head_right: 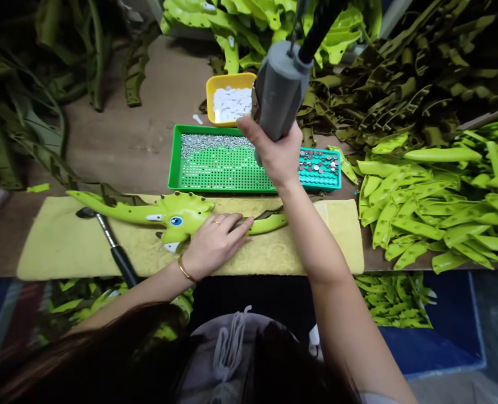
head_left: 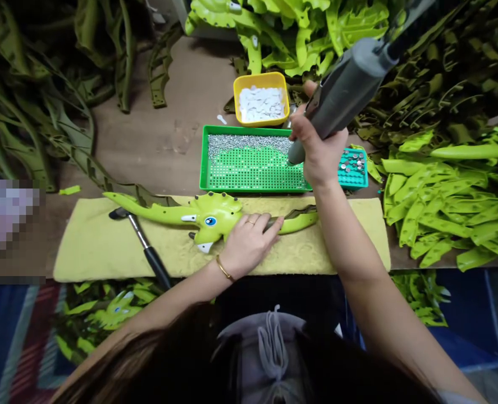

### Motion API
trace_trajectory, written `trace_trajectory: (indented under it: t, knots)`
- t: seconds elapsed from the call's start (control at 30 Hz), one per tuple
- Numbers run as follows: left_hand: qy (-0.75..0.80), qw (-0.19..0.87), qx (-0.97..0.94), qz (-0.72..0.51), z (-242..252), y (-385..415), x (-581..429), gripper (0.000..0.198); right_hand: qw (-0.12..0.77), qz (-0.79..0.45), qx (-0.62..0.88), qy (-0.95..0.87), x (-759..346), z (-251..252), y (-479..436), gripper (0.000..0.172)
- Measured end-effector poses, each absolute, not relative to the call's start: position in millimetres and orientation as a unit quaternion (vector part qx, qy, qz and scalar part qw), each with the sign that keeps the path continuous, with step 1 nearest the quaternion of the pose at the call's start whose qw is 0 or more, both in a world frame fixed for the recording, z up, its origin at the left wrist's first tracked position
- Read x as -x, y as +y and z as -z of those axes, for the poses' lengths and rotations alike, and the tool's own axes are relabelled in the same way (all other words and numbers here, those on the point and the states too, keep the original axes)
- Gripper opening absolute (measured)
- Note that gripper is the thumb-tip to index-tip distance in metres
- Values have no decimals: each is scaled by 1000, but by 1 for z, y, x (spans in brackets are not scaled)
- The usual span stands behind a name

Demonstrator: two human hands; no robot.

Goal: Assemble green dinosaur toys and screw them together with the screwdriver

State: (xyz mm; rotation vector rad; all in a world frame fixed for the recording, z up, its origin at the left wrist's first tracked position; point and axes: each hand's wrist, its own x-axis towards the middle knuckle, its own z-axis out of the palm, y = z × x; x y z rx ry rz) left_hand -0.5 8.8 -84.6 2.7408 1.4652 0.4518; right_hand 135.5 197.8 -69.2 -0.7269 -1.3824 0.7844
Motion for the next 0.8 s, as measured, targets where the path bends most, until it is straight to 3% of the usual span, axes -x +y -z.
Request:
trace_trajectory:
  t: [0.4, 0.6, 0.8]
  knots:
    - [467, 21, -870, -156, 82, 11, 1, 34, 711, -296, 346, -536, -121, 95, 200, 35]
    - [468, 24, -870, -153, 83, 11, 2, 35, 736, -278, 344, -513, -123, 56, 182, 41]
    - [470, 33, -870, -145, 86, 12, 2, 35, 778, -282, 272, -491, -171, 19, 107, 22]
